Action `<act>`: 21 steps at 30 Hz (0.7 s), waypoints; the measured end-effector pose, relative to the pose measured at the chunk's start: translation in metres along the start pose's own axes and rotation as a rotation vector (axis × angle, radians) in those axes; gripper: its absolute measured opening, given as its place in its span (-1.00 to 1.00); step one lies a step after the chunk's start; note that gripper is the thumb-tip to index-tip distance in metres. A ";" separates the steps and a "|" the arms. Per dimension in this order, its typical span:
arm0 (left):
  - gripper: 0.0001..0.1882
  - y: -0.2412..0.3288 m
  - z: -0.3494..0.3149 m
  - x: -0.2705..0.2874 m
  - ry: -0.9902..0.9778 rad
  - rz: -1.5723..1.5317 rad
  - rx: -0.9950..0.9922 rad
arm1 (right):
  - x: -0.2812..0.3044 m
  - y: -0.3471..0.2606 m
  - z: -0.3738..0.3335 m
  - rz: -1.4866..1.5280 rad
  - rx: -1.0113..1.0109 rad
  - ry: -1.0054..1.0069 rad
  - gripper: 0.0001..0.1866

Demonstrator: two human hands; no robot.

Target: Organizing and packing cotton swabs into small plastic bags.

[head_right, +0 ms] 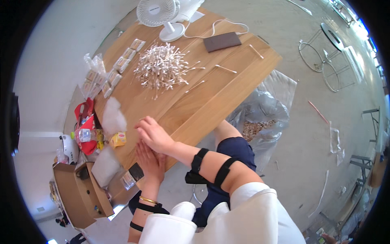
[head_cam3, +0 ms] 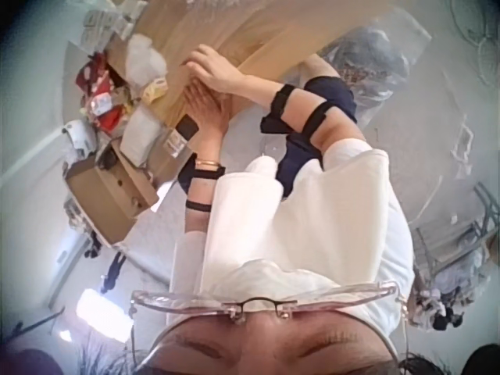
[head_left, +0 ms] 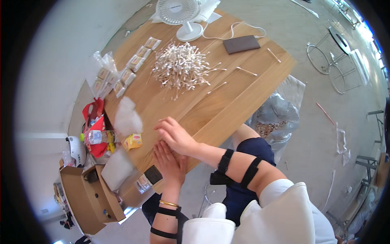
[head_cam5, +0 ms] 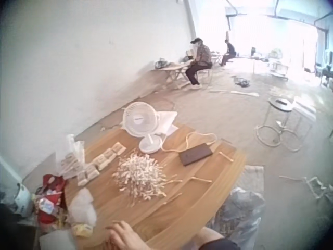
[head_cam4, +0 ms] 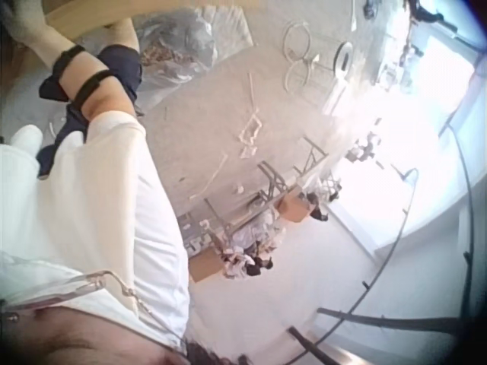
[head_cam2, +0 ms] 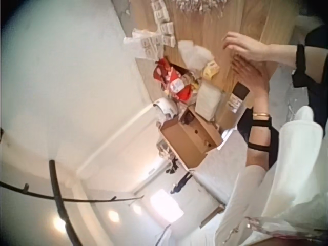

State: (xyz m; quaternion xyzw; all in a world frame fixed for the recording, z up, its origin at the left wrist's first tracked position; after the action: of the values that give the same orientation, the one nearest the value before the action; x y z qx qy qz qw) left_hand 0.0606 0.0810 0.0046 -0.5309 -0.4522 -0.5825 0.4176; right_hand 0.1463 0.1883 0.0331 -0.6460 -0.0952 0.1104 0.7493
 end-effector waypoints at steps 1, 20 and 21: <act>0.01 0.003 -0.003 0.001 -0.002 0.013 0.008 | 0.003 0.001 0.000 0.013 0.004 -0.006 -0.70; -0.04 -0.013 0.012 -0.001 -0.068 0.028 0.108 | 0.004 0.015 0.011 0.194 -0.169 -0.002 -0.64; -0.02 -0.008 0.010 0.002 -0.021 0.012 0.066 | 0.004 0.015 0.011 0.174 -0.169 -0.003 -0.64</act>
State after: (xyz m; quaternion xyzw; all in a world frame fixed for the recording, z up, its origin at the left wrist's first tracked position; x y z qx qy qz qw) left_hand 0.0550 0.0931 0.0066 -0.5257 -0.4724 -0.5592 0.4333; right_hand 0.1467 0.2025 0.0199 -0.7125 -0.0490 0.1676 0.6796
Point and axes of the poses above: each hand's wrist, its own z-axis towards the middle knuckle, its own x-axis out of the back of the hand, y = z × x, the point moved 9 cm from there along z, towards the middle knuckle, and after that the axes turned 12 degrees about -x, right-handed, at the moved point
